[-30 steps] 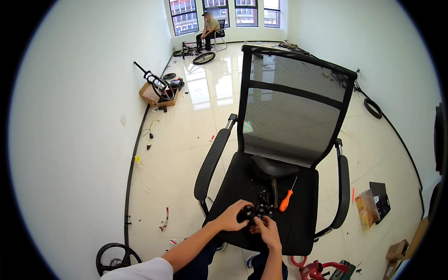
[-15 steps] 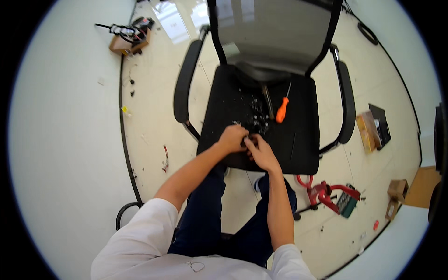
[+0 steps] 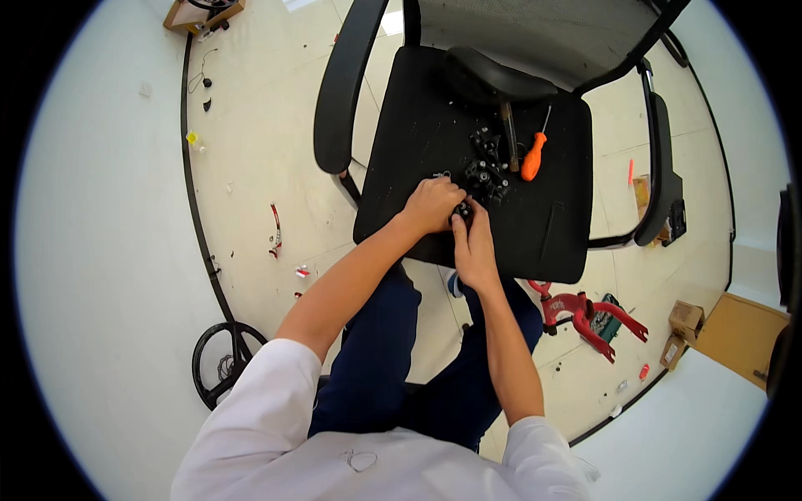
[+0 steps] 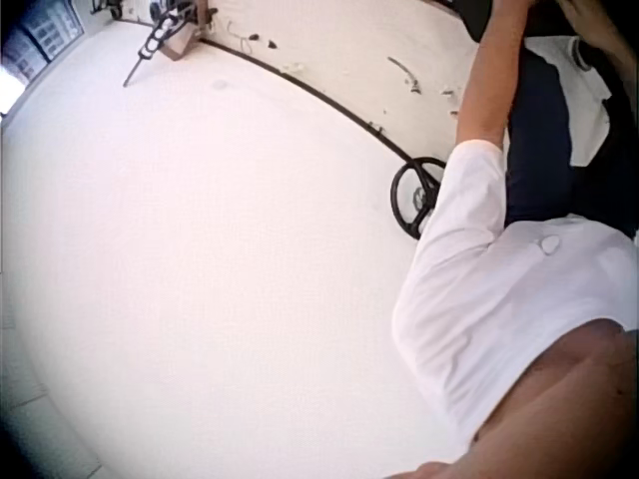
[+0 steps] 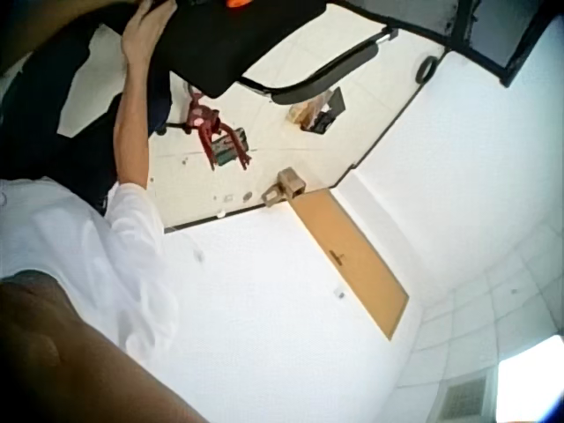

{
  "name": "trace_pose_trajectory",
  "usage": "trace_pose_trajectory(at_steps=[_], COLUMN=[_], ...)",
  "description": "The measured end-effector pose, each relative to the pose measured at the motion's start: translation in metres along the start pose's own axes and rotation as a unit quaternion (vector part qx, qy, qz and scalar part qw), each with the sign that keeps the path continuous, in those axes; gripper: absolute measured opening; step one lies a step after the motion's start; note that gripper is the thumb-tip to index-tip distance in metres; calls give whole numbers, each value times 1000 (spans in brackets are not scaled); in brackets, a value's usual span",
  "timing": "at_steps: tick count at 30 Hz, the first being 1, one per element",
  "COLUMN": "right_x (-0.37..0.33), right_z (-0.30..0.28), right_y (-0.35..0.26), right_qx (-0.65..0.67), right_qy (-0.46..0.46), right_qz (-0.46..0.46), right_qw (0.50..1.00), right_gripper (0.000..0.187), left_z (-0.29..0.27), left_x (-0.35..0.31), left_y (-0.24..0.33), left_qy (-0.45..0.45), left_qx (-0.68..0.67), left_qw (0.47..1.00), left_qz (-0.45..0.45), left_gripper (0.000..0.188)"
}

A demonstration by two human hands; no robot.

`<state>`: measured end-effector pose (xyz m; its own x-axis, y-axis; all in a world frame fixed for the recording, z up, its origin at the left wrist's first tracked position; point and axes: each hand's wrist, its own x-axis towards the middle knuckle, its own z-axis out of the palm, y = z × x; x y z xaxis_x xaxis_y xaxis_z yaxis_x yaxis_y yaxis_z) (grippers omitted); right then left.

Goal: The person sits on the floor and assembles small mechanical parts, likely a bicycle gear cassette, using their hands. They pick up individual components and fit them together, occasionally using a screwdriver. The workspace is cluttered with tools and parts.

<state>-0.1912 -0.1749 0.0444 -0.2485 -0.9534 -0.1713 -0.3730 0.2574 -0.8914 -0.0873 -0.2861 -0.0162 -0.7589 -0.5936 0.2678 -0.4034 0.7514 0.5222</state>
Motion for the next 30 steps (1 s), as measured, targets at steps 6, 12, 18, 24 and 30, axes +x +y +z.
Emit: trace_pose_trajectory(at_steps=[6, 12, 18, 24, 30], right_x=[16, 7, -19, -7, -14], right_z=[-48, -36, -31, -53, -86], right_y=[-16, -19, -10, -6, -18], right_qx=[-280, -338, -326, -347, -358], right_qy=[-76, -45, -67, -150, -162], right_qz=[-92, -129, -221, -252, -313], right_qw=[952, 931, 917, 891, 864], right_gripper=[33, 25, 25, 24, 31], left_z=[-15, -41, -35, -40, -62], left_x=[18, 9, -28, -22, -22], left_y=[19, 43, 47, 48, 77], left_qy=[-130, -157, -133, -178, -254], left_qx=[93, 103, 67, 71, -34], left_qw=[986, 978, 984, 980, 966], left_qz=[-54, -91, -98, -51, 34], left_gripper=[28, 26, 22, 25, 28])
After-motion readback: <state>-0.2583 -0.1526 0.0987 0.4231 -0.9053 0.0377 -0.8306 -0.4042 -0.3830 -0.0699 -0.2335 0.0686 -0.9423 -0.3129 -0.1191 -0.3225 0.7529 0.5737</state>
